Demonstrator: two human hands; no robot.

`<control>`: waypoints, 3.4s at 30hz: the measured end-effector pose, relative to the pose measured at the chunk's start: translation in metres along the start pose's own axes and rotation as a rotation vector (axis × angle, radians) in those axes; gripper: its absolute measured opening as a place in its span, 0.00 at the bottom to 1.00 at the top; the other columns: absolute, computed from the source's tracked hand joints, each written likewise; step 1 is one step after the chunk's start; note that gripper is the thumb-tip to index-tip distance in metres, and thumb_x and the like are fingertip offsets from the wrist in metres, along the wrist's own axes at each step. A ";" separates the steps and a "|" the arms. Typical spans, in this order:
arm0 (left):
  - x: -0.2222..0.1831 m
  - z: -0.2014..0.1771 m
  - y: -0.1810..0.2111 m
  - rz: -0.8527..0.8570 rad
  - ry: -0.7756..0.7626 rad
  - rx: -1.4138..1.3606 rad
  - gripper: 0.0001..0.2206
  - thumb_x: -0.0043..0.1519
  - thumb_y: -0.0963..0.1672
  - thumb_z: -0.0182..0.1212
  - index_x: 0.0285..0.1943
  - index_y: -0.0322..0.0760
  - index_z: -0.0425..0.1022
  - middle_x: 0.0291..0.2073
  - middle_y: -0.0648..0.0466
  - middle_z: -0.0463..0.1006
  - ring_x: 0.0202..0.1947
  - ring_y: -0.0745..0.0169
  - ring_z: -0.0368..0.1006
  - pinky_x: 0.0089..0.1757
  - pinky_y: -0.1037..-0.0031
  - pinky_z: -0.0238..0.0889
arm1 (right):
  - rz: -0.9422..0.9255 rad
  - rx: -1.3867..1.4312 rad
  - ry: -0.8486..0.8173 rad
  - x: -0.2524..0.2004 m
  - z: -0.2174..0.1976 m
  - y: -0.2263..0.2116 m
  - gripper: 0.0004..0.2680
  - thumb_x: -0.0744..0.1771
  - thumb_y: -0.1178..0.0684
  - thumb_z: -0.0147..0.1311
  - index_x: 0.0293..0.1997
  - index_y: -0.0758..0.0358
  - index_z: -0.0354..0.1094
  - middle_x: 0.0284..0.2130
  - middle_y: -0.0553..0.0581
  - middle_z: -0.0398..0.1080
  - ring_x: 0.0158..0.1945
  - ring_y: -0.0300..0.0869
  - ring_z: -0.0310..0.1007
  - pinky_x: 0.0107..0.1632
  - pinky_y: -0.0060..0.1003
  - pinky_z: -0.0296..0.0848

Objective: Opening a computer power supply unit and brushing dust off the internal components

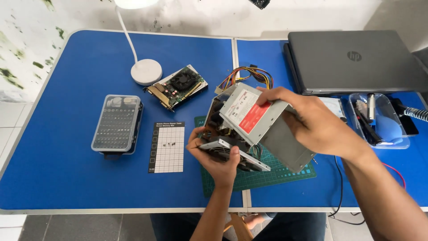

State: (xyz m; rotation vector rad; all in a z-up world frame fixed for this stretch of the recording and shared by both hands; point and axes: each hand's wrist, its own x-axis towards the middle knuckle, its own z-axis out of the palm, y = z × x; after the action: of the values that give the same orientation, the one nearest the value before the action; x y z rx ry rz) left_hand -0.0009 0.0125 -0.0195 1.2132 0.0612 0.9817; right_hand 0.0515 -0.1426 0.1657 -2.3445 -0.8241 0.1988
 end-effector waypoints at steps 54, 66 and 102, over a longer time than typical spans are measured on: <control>-0.024 -0.033 -0.025 -0.330 0.098 -0.008 0.25 0.66 0.52 0.59 0.67 0.44 0.54 0.55 0.54 0.58 0.33 0.60 0.50 0.42 0.55 0.49 | 0.315 0.132 -0.230 0.117 -0.060 0.039 0.15 0.65 0.63 0.52 0.58 0.56 0.62 0.52 0.57 0.75 0.49 0.43 0.73 0.43 0.42 0.72; -0.025 -0.032 -0.025 -0.392 0.119 -0.044 0.32 0.62 0.56 0.62 0.71 0.47 0.54 0.64 0.50 0.60 0.50 0.51 0.66 0.45 0.49 0.61 | 0.333 0.111 -0.066 0.139 -0.053 0.068 0.10 0.71 0.60 0.49 0.58 0.57 0.62 0.19 0.52 0.36 0.21 0.42 0.37 0.29 0.40 0.42; -0.018 -0.031 -0.010 -0.505 0.088 0.205 0.24 0.67 0.46 0.55 0.71 0.46 0.54 0.51 0.48 0.64 0.34 0.54 0.64 0.38 0.56 0.63 | 0.749 0.773 1.081 -0.052 0.001 0.277 0.10 0.69 0.60 0.55 0.50 0.45 0.62 0.46 0.52 0.71 0.49 0.41 0.74 0.49 0.33 0.75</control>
State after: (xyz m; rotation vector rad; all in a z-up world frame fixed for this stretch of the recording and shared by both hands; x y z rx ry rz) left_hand -0.0219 0.0240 -0.0474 1.2562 0.5238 0.5915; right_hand 0.1509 -0.3399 -0.0091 -1.5239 0.5821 -0.3696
